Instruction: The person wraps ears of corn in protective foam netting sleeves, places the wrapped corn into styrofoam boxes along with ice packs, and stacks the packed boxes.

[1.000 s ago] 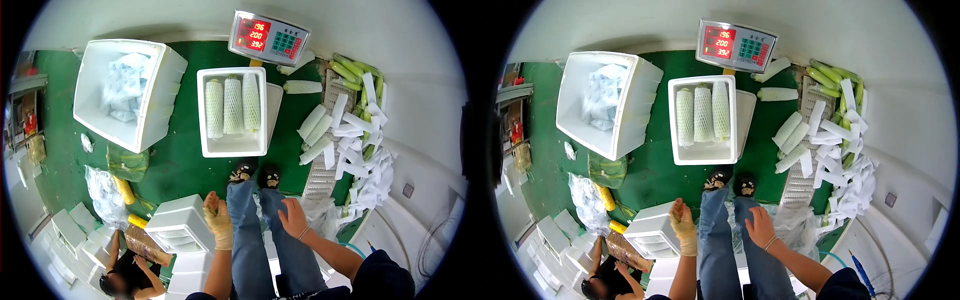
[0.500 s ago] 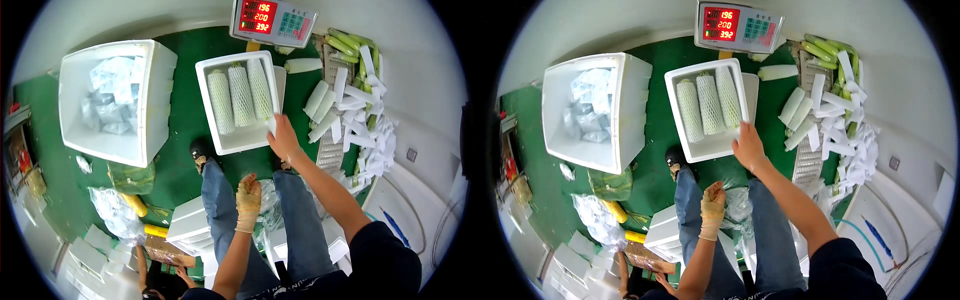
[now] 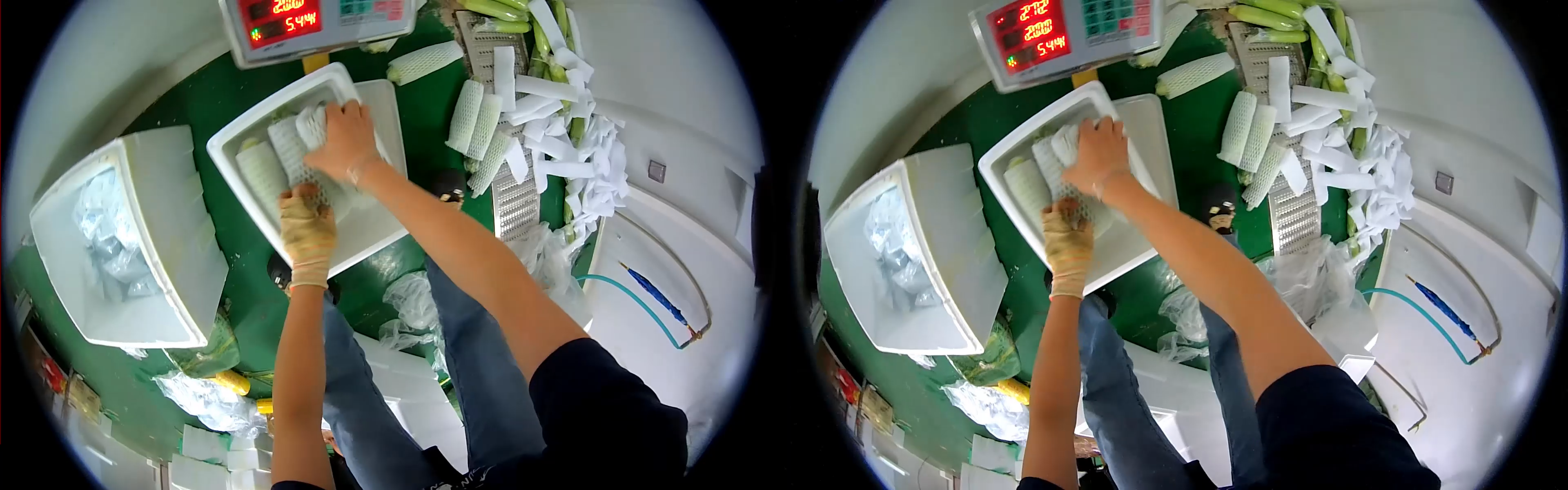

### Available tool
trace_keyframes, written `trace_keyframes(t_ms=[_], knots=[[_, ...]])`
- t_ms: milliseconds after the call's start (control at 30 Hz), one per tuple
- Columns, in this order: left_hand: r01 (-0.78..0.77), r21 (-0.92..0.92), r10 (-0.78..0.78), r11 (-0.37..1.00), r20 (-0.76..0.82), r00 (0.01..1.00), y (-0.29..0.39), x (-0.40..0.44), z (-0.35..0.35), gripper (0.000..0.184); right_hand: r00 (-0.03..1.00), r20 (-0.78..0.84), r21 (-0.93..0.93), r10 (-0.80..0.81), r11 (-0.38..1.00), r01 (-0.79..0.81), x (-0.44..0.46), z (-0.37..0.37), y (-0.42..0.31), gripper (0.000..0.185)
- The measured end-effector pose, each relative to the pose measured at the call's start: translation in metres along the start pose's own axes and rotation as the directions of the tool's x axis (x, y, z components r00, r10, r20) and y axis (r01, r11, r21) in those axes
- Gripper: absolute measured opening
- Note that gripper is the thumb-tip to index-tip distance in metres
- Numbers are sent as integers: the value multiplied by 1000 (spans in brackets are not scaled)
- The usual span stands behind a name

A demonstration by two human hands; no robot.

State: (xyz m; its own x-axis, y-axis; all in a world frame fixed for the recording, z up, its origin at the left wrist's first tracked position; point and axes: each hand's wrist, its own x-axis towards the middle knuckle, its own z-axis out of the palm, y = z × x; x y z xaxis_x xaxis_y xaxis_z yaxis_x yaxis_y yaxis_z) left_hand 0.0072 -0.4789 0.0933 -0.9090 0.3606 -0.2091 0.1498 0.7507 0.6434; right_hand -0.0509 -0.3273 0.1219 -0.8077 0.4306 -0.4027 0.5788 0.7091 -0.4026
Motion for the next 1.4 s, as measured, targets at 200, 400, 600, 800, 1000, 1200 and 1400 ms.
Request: trace_keyframes(t_ms=[200, 400, 600, 800, 1000, 1200, 1400], knots=[[140, -159, -150, 977, -53, 987, 11, 0, 5, 37, 937, 167, 897, 308, 347, -274, -68, -88, 149, 44], [290, -212, -335, 933, -223, 915, 6, -7, 29, 32, 845, 242, 540, 477, 657, -526, 24, -91, 386, 49], [294, -149, -325, 944, -265, 908, 5, -9, 33, 34, 945, -122, -370, -302, 898, 239, 127, -77, 332, 84], [276, 172, -206, 946, -339, 918, 27, 9, 39, 63, 873, 213, -498, -439, 719, 484, 213, -2, 315, 56], [385, 435, -294, 814, -263, 919, 52, 30, 28, 76, 982, 179, 493, -66, 870, -32, 27, -122, 190, 59], [369, 322, -291, 872, -265, 919, 40, 21, 18, 71, 977, -10, 330, -212, 922, 204, -42, -32, 49, 67], [303, -26, -302, 953, -205, 931, 37, -3, -22, 62, 932, -126, -116, -339, 938, 326, -64, 18, 1, 58]])
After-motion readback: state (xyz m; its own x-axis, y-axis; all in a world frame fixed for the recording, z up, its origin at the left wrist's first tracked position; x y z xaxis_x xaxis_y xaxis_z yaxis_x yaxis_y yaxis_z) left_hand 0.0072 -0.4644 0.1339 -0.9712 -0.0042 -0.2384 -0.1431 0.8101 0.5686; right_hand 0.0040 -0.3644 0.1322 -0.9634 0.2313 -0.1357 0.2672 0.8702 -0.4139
